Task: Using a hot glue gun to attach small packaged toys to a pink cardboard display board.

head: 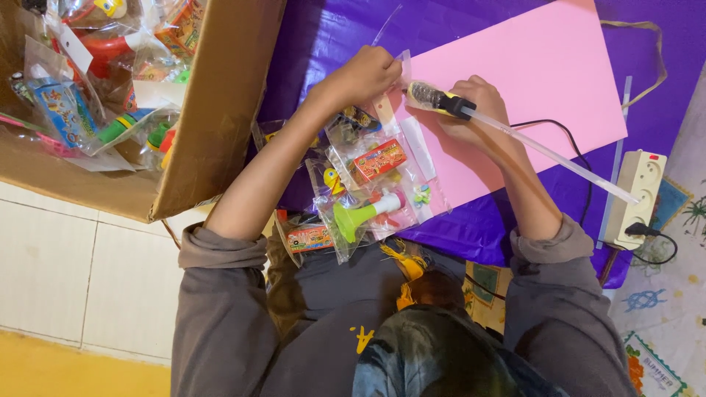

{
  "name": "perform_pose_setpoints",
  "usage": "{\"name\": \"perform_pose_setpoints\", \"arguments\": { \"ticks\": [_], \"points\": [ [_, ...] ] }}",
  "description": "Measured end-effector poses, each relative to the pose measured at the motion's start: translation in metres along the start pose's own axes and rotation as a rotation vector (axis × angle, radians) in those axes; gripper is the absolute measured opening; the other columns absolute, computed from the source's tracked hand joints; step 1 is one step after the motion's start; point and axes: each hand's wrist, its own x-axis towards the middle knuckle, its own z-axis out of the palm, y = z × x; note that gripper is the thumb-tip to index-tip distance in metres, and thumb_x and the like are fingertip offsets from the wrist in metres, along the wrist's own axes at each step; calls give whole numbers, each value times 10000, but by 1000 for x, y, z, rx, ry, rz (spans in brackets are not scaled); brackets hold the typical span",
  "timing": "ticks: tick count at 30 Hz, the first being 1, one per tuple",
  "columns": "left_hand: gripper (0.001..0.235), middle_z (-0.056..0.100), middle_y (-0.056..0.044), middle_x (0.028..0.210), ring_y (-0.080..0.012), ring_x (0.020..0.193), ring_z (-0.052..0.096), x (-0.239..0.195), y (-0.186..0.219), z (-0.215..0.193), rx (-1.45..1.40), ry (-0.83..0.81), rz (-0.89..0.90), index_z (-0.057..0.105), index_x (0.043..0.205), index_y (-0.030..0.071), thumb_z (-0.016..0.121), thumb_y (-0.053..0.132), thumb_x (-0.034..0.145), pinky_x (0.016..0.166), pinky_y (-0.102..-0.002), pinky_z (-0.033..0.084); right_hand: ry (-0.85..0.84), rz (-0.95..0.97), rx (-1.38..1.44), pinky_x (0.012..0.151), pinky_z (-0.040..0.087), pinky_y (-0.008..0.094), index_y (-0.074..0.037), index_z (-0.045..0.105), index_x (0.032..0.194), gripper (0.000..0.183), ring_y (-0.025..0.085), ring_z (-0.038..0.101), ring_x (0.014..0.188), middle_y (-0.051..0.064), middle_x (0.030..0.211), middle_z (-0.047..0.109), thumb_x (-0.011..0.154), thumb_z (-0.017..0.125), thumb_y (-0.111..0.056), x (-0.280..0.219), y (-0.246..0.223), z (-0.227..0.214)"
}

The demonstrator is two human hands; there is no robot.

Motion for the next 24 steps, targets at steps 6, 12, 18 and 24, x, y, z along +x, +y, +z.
{"name": "perform_pose_setpoints", "arguments": {
  "ticks": [6, 12, 18, 24],
  "points": [
    [352, 144, -49, 732, -174, 700, 160, 4, -7, 5, 59, 33, 28, 182, 712, 115, 412, 206, 963, 597, -444, 180, -36, 39, -23, 551, 343, 374, -125, 414, 628, 299, 234, 470, 661, -7, 615, 490, 815, 645, -161, 0, -2, -2],
    [418, 161, 22, 608, -124, 598, 115, -4, 6, -1, -29, -23, -41, 181, 647, 156, 400, 183, 1002, 561, -383, 145, -58, 45, -13, 529, 309, 371, -121, 380, 617, 308, 225, 436, 640, 1, 593, 468, 795, 630, -132, -1, -2, -3],
    [416, 175, -31, 609, -167, 611, 168, 2, -4, 5, 69, 9, 15, 205, 647, 119, 392, 215, 1006, 587, -436, 199, -33, 6, -82, 526, 346, 378, -124, 411, 626, 288, 237, 479, 650, -4, 617, 505, 786, 648, -157, -4, 4, 1],
    [367, 144, -34, 640, -165, 647, 150, 0, -3, 5, 58, 11, 36, 188, 671, 124, 387, 192, 971, 589, -430, 190, -45, -4, -95, 522, 324, 367, -124, 412, 621, 288, 225, 462, 633, 1, 608, 509, 788, 646, -122, -6, 4, 1]
  ]
}}
